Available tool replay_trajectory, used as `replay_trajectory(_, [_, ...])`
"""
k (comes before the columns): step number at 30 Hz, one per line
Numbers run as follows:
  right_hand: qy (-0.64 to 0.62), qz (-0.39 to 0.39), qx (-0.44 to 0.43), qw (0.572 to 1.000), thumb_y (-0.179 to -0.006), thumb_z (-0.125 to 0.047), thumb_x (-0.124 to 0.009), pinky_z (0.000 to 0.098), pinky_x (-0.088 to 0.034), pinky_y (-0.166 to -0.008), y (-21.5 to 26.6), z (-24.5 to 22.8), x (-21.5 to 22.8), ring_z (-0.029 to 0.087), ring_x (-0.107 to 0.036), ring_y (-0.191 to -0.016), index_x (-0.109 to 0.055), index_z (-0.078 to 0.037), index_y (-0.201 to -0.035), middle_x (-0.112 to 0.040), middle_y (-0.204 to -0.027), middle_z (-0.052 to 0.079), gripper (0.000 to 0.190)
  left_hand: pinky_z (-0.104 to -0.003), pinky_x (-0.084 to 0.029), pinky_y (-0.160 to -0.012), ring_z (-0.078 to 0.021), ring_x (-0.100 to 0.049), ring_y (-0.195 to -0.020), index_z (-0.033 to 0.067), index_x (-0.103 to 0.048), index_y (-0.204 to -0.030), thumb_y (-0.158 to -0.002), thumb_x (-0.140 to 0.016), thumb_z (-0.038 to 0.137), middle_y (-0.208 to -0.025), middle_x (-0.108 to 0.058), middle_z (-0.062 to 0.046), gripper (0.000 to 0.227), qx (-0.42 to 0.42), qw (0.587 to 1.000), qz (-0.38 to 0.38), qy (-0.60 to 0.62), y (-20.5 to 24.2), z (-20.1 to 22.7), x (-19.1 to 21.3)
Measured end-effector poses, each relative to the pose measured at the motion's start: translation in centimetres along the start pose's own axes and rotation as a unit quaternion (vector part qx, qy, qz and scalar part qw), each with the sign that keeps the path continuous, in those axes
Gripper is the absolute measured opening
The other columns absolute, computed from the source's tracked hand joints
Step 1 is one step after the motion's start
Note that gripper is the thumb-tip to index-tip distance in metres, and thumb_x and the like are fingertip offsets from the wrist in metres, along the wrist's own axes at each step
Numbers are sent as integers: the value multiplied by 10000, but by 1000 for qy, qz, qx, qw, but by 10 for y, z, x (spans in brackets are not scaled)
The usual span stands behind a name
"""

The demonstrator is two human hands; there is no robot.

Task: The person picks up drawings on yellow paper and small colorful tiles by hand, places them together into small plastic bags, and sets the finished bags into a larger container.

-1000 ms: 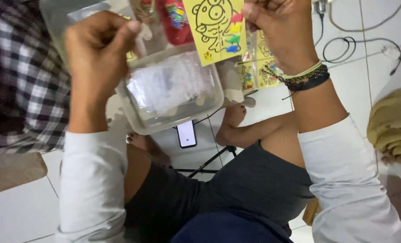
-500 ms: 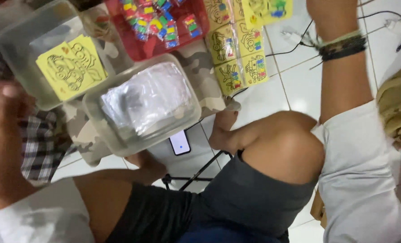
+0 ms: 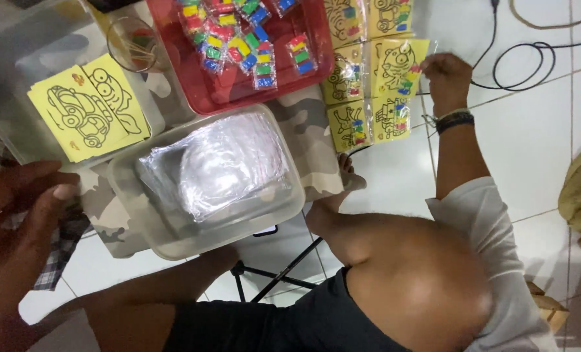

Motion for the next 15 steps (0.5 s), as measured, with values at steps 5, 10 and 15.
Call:
replay_trajectory(5, [109,-1,55,993,-969,130,-638,217,-566,-867,-14,-2,-20,87,-638,-825,-686,-58,-949,-724,-918,3,195,-470,-577,-906,-376,-676,-1009,-185,-536,-1353,-1039,-587,-123,-1150,-664,-323,324,111,993,-27,-18,-9,46,-6])
replay_trajectory(10, [145,19,102,984,-950,113,-676,218,-574,-838,-22,23,-20,89,-652,-792,-724,-53,-956,-744,-889,14,172,-384,-584,-769,-304,-714,-903,-192,-642,-1293,-956,-713,-174,-1096,-730,-269,344,41,997,-6,-63,-11,32,-8])
replay_trajectory(15, [232,67,252,937,-871,104,-816,297,-575,-696,-39,39,-3,212,-645,-794,-742,67,-1070,-726,-1054,133,216,-338,-524,-596,-240,-707,-720,-67,-752,-1209,-914,-819,58,-998,-774,-147,328,-84,989,11,-119,-12,26,-12])
Point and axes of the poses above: each hand's wrist, its own y-axis away from the middle knuckle, its own x-axis out of the back of the hand, z = x × y, the point moved 2 cm from there along -y, towards the middle knuckle
